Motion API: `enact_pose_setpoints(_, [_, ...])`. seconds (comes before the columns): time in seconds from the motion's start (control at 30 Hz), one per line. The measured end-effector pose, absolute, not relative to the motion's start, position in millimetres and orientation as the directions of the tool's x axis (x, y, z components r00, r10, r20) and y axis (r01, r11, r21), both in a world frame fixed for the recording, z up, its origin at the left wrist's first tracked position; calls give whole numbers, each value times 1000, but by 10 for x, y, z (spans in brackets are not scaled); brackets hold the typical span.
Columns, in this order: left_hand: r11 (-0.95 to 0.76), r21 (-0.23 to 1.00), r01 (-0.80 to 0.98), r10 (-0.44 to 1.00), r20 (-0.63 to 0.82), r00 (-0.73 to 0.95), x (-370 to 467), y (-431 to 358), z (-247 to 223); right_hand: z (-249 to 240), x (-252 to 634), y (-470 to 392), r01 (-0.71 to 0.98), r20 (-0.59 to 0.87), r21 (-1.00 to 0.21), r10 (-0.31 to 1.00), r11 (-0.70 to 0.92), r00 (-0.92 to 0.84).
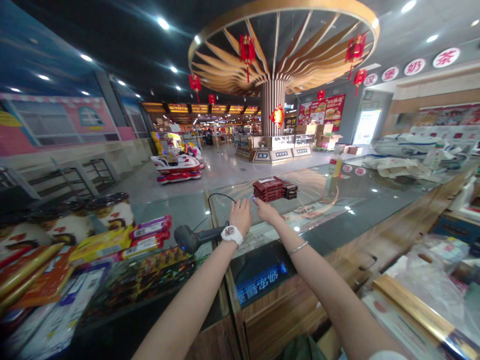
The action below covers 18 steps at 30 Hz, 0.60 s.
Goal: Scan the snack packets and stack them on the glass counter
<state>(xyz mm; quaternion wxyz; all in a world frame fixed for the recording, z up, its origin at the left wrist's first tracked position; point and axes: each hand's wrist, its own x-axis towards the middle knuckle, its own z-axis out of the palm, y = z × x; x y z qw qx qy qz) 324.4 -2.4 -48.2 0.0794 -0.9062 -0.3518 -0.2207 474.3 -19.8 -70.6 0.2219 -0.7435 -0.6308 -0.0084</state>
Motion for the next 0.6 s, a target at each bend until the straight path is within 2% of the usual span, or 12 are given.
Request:
enact_pose_setpoints(0.2, [-733,47,678,612,480,629,3179,-158,-297,-503,4664,-307,924,391,-371,889,-87,241])
enact_pose_setpoints(0.43, [-732,53,679,612,489,622,2754,-431,-95,-300,4391,-565,950,470,-309,864,-32,182])
enact_pose_setpoints(0.6, [-726,29,687,602,511,614,2241,-557,-33,-275,4102,-795,956,502,-281,862,87,69])
